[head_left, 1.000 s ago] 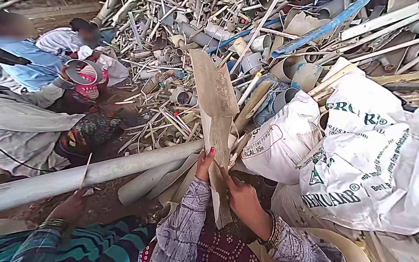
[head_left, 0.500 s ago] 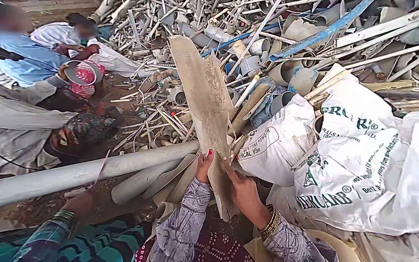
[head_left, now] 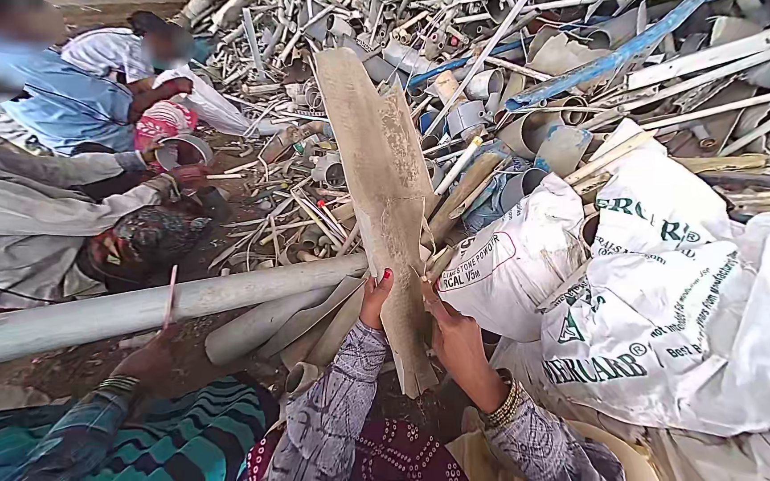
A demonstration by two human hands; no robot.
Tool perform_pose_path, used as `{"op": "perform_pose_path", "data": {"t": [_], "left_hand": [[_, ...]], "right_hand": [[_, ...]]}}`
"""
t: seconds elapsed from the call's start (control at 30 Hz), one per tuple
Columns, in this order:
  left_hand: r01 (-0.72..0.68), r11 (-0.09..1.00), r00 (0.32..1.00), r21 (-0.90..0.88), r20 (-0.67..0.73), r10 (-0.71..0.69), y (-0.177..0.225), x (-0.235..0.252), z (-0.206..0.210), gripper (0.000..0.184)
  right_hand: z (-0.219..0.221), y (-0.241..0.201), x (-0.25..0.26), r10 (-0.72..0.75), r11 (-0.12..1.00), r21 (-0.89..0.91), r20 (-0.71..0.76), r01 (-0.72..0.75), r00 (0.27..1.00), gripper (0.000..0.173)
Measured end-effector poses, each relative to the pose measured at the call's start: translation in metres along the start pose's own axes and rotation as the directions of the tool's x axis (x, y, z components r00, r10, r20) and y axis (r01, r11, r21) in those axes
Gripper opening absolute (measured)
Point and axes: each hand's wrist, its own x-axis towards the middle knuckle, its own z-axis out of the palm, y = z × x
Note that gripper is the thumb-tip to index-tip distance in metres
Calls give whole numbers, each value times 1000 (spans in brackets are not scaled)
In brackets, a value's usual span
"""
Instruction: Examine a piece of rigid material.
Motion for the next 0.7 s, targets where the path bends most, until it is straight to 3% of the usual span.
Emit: {"op": "perform_pose_path", "data": {"t": [0.1, 0.23, 0.4, 0.53, 0.63, 0.7], "left_hand": [[62, 998, 995, -10, 73, -61, -5, 5, -6, 64], [-9, 999, 1000, 48, 24, 7, -2, -2, 3, 51], [46, 999, 994, -16, 101, -45, -3, 9, -12, 75], [-34, 998, 999, -46, 18, 35, 4, 3, -6, 51], [41, 991, 998, -124, 44, -36, 3, 7, -11, 59], [7, 991, 1000, -131, 10, -5, 9, 5, -11, 43]], "right_hand": [[7, -15, -13, -79, 996, 30, -3, 79, 997, 57], [6, 12, -3, -19, 1000, -15, -53, 18, 998, 53], [8, -15, -26, -104, 990, 94, -24, 106, 994, 49], [6, 7, -11, -37, 999, 28, -29, 38, 999, 53], [12, -15, -27, -129, 985, 114, -26, 131, 991, 50], [16, -12, -29, -164, 981, 94, -37, 167, 986, 47]]}}
